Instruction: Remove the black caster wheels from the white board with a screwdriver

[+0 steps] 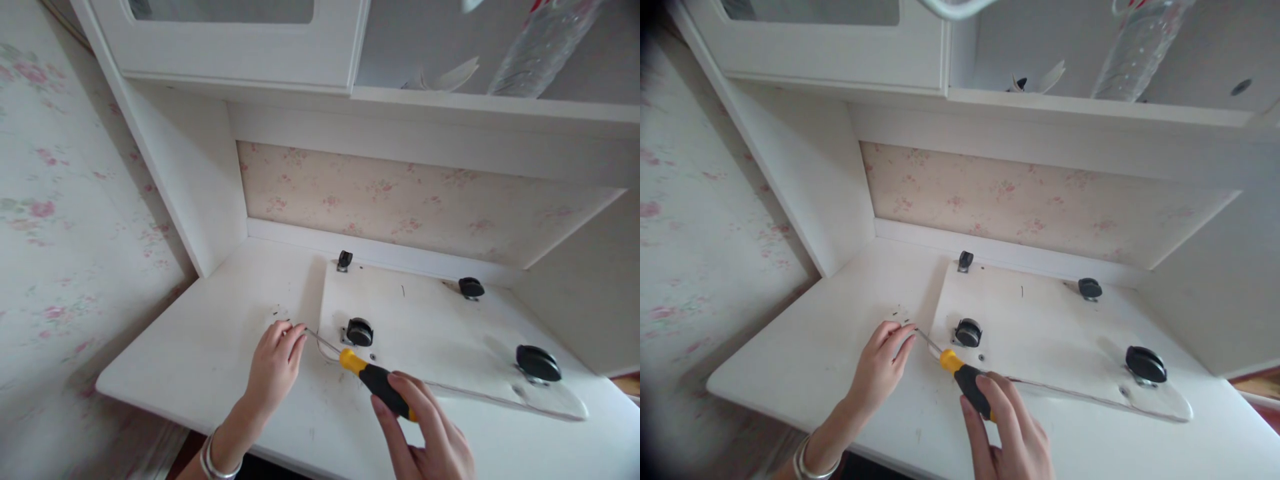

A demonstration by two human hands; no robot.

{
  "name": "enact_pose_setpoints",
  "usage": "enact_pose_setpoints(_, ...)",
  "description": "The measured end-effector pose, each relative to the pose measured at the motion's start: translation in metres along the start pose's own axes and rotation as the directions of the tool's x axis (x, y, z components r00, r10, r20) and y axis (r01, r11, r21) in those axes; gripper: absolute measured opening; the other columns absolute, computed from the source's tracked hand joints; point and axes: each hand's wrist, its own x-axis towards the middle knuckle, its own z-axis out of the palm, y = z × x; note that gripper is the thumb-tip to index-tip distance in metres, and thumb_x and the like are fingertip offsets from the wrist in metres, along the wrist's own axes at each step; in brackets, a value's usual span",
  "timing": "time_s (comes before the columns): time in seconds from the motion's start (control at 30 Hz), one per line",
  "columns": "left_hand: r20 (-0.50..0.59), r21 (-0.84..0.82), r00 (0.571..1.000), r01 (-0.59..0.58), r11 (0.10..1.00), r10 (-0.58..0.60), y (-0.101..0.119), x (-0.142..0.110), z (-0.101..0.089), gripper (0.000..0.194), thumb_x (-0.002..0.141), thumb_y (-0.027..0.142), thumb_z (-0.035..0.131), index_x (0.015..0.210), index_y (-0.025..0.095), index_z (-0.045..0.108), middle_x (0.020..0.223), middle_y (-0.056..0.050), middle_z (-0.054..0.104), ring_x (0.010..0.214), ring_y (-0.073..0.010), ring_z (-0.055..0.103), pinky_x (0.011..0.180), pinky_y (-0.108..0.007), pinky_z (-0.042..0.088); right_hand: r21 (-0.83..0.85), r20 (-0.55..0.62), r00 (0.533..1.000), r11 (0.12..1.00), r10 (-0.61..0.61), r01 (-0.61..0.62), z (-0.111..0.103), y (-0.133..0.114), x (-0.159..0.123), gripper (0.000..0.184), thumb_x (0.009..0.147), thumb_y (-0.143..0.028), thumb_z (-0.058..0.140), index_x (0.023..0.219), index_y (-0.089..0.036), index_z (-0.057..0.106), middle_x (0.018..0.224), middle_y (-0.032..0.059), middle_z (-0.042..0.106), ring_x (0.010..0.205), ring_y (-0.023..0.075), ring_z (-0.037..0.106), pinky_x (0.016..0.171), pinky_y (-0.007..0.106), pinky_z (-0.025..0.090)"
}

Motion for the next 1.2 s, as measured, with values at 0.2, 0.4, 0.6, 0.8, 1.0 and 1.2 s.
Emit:
enact_pose_setpoints(0.2,0.081,0.127,0.997,-0.030,0.991,0.020,-0.004,-0.010,0.006,0.020,0.096,0.017,0.052,0.110,0.020,0.066,0.090,-0.005,0.060,0.078,-0.0182,0.062,0.075,-0.034,0.054,0.019,0.039,0.999,1.000,-0.016,0.015,0.006,0.006,-0.008,0.024,0.095,-0.024,0.056,0.119,-0.019,0.053,0.101,0.0131,0.071,0.084,0.0183,0.073,0.066,0.022,0.059)
enact_pose_setpoints(0.4,0.137,0.216,0.990,-0.063,0.974,0.034,-0.008,-0.023,0.015,0.025,0.094,0.012,0.051,0.112,0.020,0.066,0.091,-0.006,0.061,0.082,-0.0204,0.062,0.076,-0.036,0.055,0.031,0.014,1.000,0.999,-0.021,0.020,0.012,-0.001,-0.015,0.021,0.096,-0.024,0.053,0.116,-0.018,0.054,0.096,0.0121,0.072,0.075,0.0172,0.073,0.060,0.021,0.058)
enact_pose_setpoints(0.6,0.154,0.247,0.988,-0.058,0.967,0.019,-0.014,-0.026,0.018,0.023,0.095,0.013,0.050,0.109,0.021,0.067,0.093,-0.007,0.061,0.084,-0.0203,0.063,0.077,-0.036,0.056,0.077,0.040,0.999,0.997,-0.002,-0.001,0.015,0.000,-0.020,0.023,0.095,-0.020,0.054,0.117,-0.019,0.054,0.098,0.0123,0.071,0.075,0.0163,0.072,0.059,0.020,0.058)
enact_pose_setpoints(0.8,0.138,0.215,0.990,-0.045,0.976,0.016,-0.016,-0.023,0.018,0.024,0.094,0.011,0.049,0.106,0.021,0.067,0.093,-0.007,0.061,0.082,-0.0197,0.063,0.076,-0.034,0.056,0.094,0.066,0.998,0.996,0.003,-0.010,0.018,0.002,-0.026,0.027,0.095,-0.019,0.055,0.121,-0.020,0.053,0.104,0.0121,0.071,0.082,0.0169,0.073,0.065,0.022,0.059)
enact_pose_setpoints(1.0,0.132,0.144,0.991,0.014,0.989,-0.033,-0.020,-0.019,0.023,0.021,0.096,0.016,0.048,0.102,0.020,0.067,0.092,-0.006,0.059,0.080,-0.0187,0.064,0.075,-0.034,0.055,0.067,0.083,0.996,0.998,-0.011,0.005,0.020,0.004,-0.026,0.029,0.093,-0.019,0.057,0.122,-0.020,0.054,0.106,0.0127,0.070,0.086,0.0182,0.073,0.068,0.023,0.060)
enact_pose_setpoints(1.2,0.137,0.140,0.990,0.015,0.990,-0.034,-0.038,-0.007,0.029,0.023,0.097,0.019,0.046,0.104,0.021,0.068,0.096,-0.007,0.060,0.081,-0.0171,0.062,0.077,-0.032,0.053,0.125,-0.034,0.987,0.980,0.159,-0.154,0.017,0.002,-0.037,0.021,0.094,-0.025,0.056,0.114,-0.022,0.058,0.100,0.0102,0.071,0.083,0.0191,0.073,0.067,0.025,0.059)
